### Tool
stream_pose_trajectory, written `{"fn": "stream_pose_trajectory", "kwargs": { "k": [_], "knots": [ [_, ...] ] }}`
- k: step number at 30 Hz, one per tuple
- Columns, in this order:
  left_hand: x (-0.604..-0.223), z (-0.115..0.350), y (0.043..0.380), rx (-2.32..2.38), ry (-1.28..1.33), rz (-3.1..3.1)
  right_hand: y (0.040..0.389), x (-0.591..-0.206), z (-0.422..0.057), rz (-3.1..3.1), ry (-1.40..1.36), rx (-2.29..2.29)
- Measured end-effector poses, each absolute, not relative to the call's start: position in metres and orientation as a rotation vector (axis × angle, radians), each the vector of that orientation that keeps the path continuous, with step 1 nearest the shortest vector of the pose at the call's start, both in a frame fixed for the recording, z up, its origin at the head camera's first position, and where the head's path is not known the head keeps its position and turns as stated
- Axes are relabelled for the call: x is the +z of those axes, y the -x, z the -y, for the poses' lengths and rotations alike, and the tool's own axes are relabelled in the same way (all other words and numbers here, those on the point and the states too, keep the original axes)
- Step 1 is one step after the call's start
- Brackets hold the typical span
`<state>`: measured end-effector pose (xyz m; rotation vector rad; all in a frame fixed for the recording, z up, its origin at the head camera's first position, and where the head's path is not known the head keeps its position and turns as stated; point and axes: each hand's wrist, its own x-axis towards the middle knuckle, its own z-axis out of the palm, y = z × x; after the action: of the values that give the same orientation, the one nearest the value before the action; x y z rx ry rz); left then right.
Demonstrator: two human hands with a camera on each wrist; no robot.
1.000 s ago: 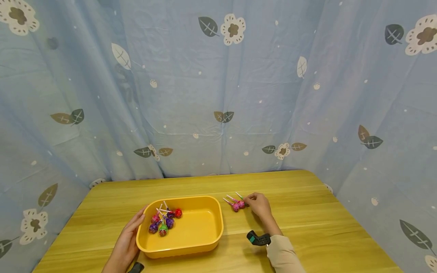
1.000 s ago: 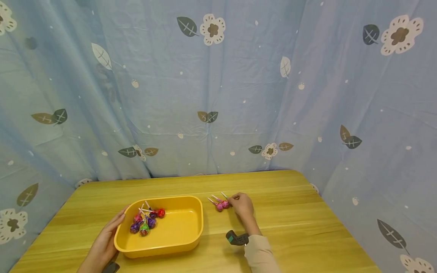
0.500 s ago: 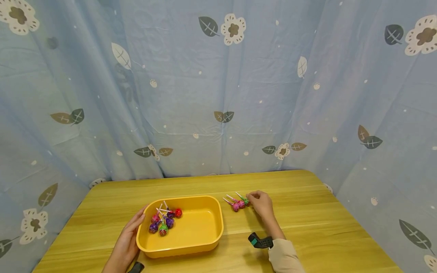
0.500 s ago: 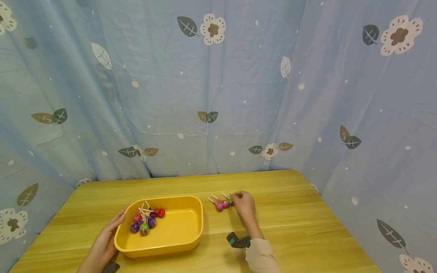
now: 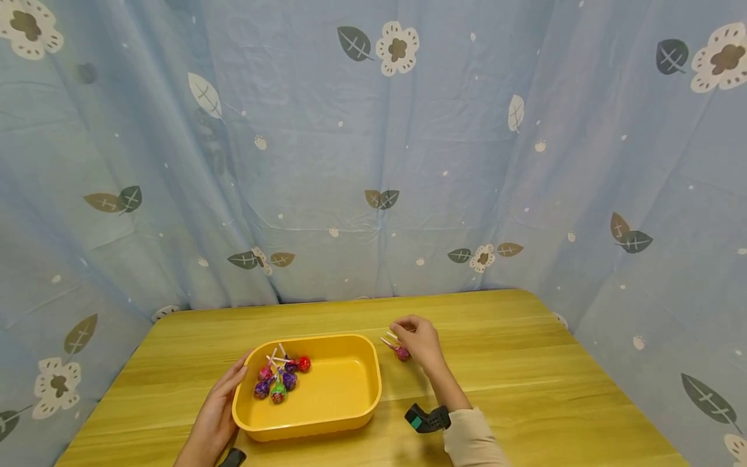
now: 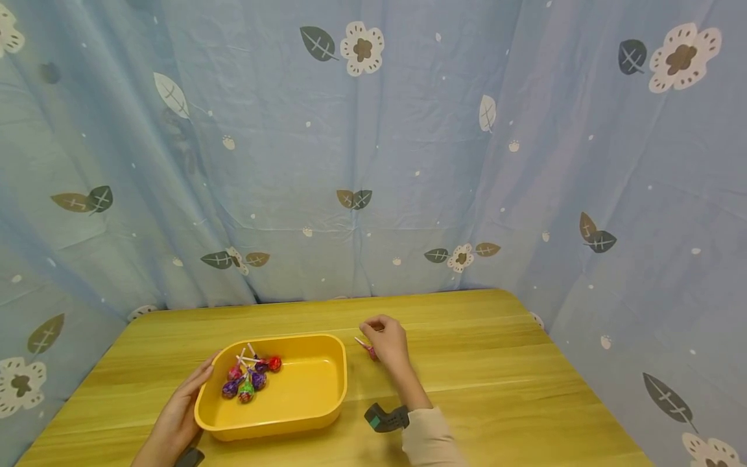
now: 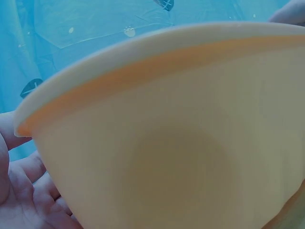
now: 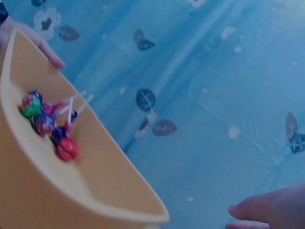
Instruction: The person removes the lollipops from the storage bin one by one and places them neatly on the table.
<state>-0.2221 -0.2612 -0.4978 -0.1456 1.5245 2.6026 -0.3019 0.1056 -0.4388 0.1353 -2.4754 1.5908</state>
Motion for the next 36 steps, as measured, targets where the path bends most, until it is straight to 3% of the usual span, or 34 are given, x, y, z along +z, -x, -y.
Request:
{"fn": "stream_pose_trajectory", "kwargs": {
  "k": [12, 36],
  "knots": [
    [-0.494, 0.259, 0.223, 2.574, 0.221, -1.532, 0.294, -0.433, -0.069, 2.441, -0.384, 1.770],
    [-0.489, 0.261, 0.223, 2.562, 0.209, -1.503, 0.305, -0.424, -0.004, 2.584, -0.583, 1.762]
  ]
}}
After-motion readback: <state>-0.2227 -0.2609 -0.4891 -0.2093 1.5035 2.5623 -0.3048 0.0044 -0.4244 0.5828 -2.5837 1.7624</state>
